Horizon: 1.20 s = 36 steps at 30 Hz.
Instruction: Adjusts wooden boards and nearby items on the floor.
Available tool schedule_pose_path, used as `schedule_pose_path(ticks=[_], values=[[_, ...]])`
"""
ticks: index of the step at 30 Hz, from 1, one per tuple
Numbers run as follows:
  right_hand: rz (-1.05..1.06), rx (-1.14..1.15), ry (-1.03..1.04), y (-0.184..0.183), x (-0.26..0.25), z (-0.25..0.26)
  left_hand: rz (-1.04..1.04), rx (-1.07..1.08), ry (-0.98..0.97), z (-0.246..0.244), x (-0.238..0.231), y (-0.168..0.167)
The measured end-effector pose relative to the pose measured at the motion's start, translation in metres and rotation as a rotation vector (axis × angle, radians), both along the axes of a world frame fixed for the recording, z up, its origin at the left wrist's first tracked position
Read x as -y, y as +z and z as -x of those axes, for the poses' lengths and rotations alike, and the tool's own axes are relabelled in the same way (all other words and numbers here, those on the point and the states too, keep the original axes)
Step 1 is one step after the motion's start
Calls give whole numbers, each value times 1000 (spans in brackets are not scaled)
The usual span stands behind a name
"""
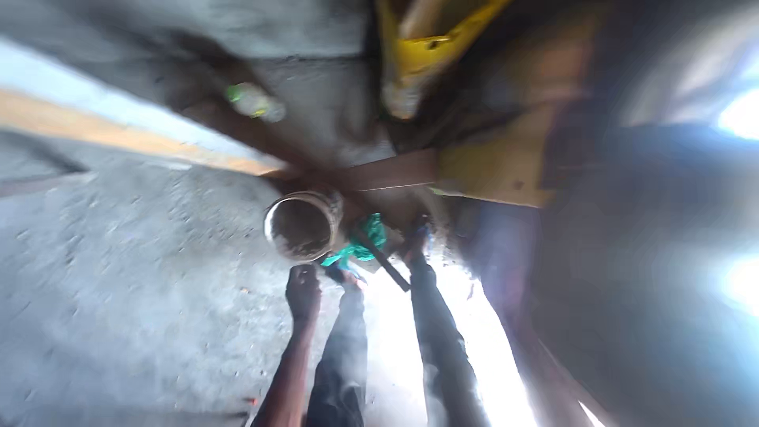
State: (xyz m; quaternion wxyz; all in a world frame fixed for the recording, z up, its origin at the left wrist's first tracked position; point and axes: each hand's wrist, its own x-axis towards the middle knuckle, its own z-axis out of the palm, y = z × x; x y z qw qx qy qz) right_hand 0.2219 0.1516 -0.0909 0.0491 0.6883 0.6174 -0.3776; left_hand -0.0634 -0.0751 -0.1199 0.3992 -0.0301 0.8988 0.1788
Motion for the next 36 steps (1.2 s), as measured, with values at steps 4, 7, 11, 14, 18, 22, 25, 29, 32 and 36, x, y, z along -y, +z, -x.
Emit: schedule_pose_path(ticks=[4, 7, 11, 14, 18, 22, 25, 29, 32, 36], values=[[-13, -122, -474, 59, -52, 1, -232, 21, -274, -11, -60, 43], [-94, -246, -569, 28, -78, -16, -352, 114, -510, -33, -144, 63], [-82, -375, -678, -33, -115, -34, -474, 122, -834, -86, -270, 56], [-96, -334, -617, -35, -139, -37, -647, 119, -1028, -127, -344, 36], [-94, -249, -383, -22, -144, -41, -551, 261, -1261, -152, -392, 21], [-127, -237, -207, -14, -141, -47, -536, 246, -1401, -153, -390, 7], [-111, -324, -61, -6, -140, -48, -614, 224, -1352, -143, -380, 6], [4, -439, 88, -8, -148, -59, -680, 268, -1318, -128, -369, 10], [-22, -313, -53, -8, -150, -63, -716, 338, -1280, -118, -358, 11], [9, -125, -196, -6, -152, -67, -725, 327, -1330, -104, -340, 12]])
